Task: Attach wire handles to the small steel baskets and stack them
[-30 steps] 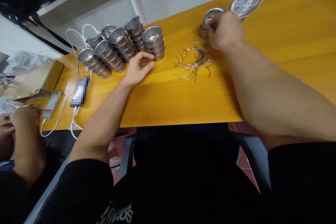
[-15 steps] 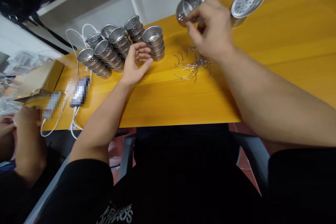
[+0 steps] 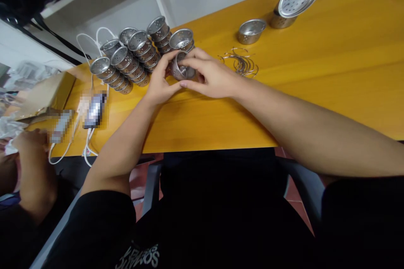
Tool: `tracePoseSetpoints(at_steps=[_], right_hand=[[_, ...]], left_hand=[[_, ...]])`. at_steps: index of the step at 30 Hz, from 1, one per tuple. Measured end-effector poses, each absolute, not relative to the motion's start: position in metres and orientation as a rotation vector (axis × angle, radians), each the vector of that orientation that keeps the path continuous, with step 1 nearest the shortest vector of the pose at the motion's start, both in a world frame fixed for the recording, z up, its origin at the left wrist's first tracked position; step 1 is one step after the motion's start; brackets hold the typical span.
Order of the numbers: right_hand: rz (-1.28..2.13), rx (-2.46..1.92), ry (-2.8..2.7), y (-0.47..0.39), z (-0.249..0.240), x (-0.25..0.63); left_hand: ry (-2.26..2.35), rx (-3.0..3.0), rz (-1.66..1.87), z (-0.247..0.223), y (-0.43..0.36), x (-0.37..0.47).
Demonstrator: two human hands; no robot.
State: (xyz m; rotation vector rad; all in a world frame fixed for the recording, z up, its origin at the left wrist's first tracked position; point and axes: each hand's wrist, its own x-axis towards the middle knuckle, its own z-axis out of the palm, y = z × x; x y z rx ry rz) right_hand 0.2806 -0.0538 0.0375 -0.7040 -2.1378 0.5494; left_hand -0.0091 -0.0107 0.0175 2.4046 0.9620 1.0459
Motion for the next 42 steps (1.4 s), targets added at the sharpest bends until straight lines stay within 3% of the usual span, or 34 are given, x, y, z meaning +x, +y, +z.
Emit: tracePoseSetpoints(at_steps=[10,21,30,36,42], right_hand=[[0.544,-0.683,-2.291,-0.048,0.037,0.292],[0.645,-0.838,-2.022,-0.032,0.025,0.293],[1.082,-0.800,-1.775,-0.040,0.037,0.283],[0.835,-0.852,-1.868,-0.046,0.043,0.285],[0.912,-0.873,-1.906,-0.044,0.045,0.290]], left_hand=[[0.985,2.413,1.008,0.026,-0.017,-0.010],[0.966,2.492,0.998,0.028,-0.010,-0.016],[0.880,2.635,0.973,0.021,0.003,-0.015],[0.855,2.658,0.900,0.017,0.009,-0.018],[0.819,2.620,0.943,0.016,0.007,-0.016]])
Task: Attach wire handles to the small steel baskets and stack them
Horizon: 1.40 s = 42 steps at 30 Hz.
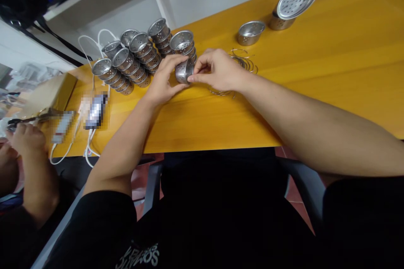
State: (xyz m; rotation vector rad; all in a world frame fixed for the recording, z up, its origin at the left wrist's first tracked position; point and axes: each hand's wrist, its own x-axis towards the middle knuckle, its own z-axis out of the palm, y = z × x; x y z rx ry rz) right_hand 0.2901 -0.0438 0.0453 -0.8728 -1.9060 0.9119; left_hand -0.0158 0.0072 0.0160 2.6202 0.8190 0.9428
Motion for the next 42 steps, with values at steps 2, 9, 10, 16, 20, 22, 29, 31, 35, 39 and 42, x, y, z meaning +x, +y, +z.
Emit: tracePoseSetpoints(at_steps=[2,9,10,16,20,22,29,31,35,39,42], right_hand=[[0.923,-0.878,-1.912,-0.044,0.047,0.291],[0.517,-0.960,-1.887,-0.057,0.060,0.289],[0.460,-0.985,-1.875,-0.056,0.061,0.290],[0.311,-1.198,-1.991,-0.025,0.042,0.320],[0.316,-1.419,-2.158,-0.003,0.021,0.340],[0.337,-1.444,-2.182,0.000,0.015,0.342],[0.607,-1.075,-2.065,-0.006,0.010,0.316],[0.721,-0.983,-2.069,-0.006,0.008,0.307],[0.777,-0.873,-2.021,-0.005,0.006,0.300],[0.750,-0.875,-1.951,-0.011,0.011,0.306],[0.700,-0.871,-1.968,-0.017,0.018,0.307]], left_hand=[[0.823,2.614,0.953,0.018,0.006,-0.015],[0.865,2.596,1.031,0.017,0.008,-0.026],[0.883,2.584,1.045,0.017,0.008,-0.028],[0.966,2.466,1.196,0.016,0.008,-0.029],[0.991,2.330,1.410,0.005,0.021,-0.028],[0.980,2.209,1.466,-0.003,0.032,-0.031],[0.922,1.739,1.320,-0.010,0.038,-0.036],[0.873,1.680,1.283,-0.011,0.037,-0.035],[0.863,1.840,1.229,-0.022,0.048,-0.041],[0.917,1.955,1.354,-0.024,0.059,-0.047],[0.918,1.994,1.559,-0.009,0.049,-0.044]])
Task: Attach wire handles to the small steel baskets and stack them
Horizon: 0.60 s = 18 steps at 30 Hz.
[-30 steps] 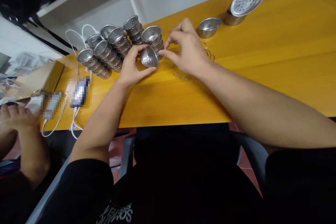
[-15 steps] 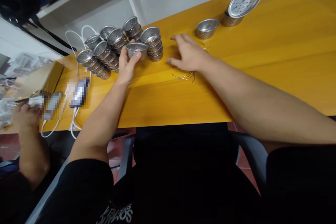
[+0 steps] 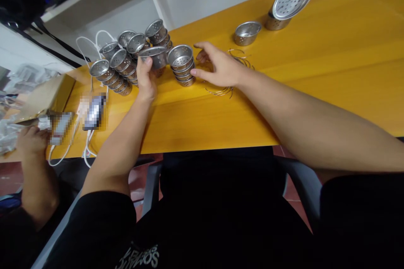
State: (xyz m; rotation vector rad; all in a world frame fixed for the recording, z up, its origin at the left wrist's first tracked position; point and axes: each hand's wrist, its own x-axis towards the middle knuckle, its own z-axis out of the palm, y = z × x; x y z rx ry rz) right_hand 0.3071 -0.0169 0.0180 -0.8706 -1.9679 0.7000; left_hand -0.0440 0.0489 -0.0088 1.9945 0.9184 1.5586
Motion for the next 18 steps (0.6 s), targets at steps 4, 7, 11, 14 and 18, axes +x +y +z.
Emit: tracePoseSetpoints(at_steps=[4,7,11,14,18], right_hand=[[0.697,-0.840,-2.020,-0.027,0.027,0.299],[0.713,-0.837,-2.041,-0.032,0.028,0.292],[0.648,-0.799,-2.020,-0.035,0.030,0.290],[0.601,-0.802,-2.020,-0.040,0.037,0.290],[0.592,-0.767,-2.033,-0.049,0.047,0.286]], left_hand=[[0.991,2.197,1.570,0.007,0.027,-0.031],[1.002,2.286,1.463,0.005,0.019,-0.020],[0.974,2.327,1.356,-0.002,0.015,-0.010],[0.992,2.323,1.291,-0.001,0.013,-0.009],[0.957,2.327,1.254,-0.001,0.015,-0.014]])
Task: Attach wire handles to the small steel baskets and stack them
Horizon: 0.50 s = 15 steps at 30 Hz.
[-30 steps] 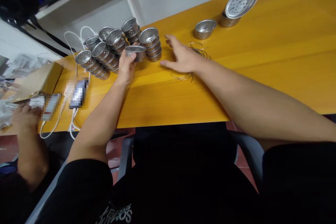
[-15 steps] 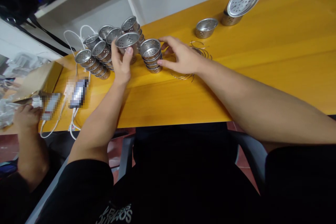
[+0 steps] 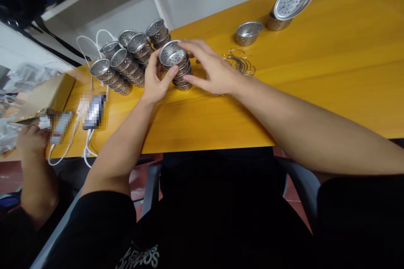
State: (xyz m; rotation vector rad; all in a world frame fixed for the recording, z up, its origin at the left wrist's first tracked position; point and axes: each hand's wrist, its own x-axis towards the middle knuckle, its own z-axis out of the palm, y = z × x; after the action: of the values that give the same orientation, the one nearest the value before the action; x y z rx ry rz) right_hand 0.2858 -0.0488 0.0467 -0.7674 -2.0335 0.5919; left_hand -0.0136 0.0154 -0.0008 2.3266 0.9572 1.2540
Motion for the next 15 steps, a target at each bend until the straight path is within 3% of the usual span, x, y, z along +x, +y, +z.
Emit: tracePoseSetpoints(at_steps=[15], right_hand=[[0.649,-0.861,-2.014,-0.057,0.058,0.285]], left_hand=[[0.958,2.313,1.256,-0.009,0.029,-0.017]])
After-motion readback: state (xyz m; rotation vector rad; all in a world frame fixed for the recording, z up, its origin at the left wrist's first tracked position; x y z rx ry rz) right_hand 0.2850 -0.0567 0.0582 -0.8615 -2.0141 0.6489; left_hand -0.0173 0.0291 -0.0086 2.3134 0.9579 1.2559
